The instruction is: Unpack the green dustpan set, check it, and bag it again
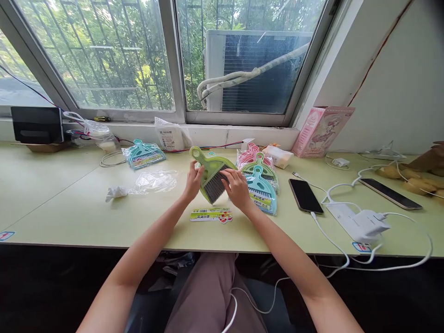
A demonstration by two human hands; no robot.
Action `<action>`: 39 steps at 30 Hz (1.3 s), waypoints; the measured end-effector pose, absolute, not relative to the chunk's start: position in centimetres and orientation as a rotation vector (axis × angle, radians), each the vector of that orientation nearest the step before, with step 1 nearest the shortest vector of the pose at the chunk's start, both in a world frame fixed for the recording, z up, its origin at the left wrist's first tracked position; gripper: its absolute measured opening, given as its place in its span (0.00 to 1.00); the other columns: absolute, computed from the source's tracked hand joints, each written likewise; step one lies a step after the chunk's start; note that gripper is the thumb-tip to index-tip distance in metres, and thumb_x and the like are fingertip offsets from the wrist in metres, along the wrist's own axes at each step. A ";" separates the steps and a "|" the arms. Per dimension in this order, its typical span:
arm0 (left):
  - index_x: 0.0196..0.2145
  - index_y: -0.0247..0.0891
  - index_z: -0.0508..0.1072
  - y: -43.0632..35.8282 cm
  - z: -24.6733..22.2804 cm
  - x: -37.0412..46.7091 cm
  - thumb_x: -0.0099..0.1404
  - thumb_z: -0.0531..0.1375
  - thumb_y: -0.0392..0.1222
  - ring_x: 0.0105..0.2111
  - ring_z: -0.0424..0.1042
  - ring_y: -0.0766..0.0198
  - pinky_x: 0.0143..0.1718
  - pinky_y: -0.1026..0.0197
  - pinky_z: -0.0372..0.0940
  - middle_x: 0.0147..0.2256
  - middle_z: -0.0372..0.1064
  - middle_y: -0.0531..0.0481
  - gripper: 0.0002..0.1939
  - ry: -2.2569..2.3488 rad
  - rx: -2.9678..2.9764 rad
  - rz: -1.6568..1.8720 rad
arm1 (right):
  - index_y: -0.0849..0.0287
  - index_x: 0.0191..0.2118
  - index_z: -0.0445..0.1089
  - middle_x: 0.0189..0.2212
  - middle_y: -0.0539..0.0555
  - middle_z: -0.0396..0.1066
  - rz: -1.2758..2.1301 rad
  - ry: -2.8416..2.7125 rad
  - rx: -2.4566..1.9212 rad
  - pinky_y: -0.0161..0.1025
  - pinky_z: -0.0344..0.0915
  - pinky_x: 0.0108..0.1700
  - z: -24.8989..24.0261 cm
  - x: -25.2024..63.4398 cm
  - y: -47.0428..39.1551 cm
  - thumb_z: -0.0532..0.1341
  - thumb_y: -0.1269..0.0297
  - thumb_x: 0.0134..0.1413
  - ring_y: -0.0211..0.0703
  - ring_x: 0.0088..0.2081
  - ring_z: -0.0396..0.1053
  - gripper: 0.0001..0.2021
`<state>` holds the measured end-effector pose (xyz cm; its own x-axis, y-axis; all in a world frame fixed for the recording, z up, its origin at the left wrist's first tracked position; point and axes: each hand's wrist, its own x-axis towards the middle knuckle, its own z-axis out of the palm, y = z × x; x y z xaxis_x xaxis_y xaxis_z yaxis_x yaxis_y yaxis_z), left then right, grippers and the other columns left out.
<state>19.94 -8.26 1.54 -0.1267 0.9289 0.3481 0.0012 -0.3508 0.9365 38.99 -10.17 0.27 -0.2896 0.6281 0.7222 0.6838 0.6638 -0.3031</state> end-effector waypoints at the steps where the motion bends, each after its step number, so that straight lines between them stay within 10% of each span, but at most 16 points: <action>1: 0.52 0.44 0.60 -9.2 1.5 20.9 0.66 0.57 0.55 0.31 0.71 0.61 0.36 0.60 0.63 0.30 0.72 0.54 0.22 1.123 1.492 1.585 | 0.53 0.57 0.66 0.53 0.59 0.69 -0.093 -1.993 -1.049 0.51 0.57 0.56 0.2 38.9 -10.2 0.50 0.59 0.68 0.55 0.54 0.63 0.17; 18: 0.52 0.34 0.60 -12.3 0.9 22.7 0.74 0.45 0.49 0.24 0.70 0.61 0.25 0.61 0.60 0.29 0.71 0.44 0.18 1.096 2.620 1.520 | 0.56 0.39 0.67 0.42 0.57 0.69 -0.113 -1.664 -1.003 0.40 0.70 0.35 1.0 37.9 -11.7 0.58 0.65 0.56 0.43 0.35 0.70 0.05; 31: 0.56 0.37 0.62 -11.9 0.9 23.0 0.74 0.46 0.45 0.34 0.70 0.63 0.36 0.62 0.65 0.40 0.73 0.41 0.18 0.871 2.482 1.636 | 0.55 0.28 0.66 0.24 0.48 0.70 0.088 -1.643 -0.963 0.40 0.68 0.30 2.1 38.8 -10.9 0.62 0.65 0.43 0.38 0.22 0.65 0.04; 39: 0.47 0.38 0.66 -7.7 2.6 17.0 0.73 0.48 0.49 0.24 0.61 0.66 0.28 0.64 0.60 0.25 0.63 0.54 0.15 1.405 1.585 2.278 | 0.55 0.30 0.65 0.23 0.47 0.66 0.362 -1.411 -0.725 0.36 0.66 0.25 3.1 40.0 -11.7 0.62 0.61 0.48 0.36 0.23 0.64 0.06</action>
<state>16.97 -7.75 2.55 -0.4801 0.4829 0.7323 0.4377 -0.5915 0.6771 40.05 -11.68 3.12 0.1535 0.6299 0.7614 0.1860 0.7383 -0.6483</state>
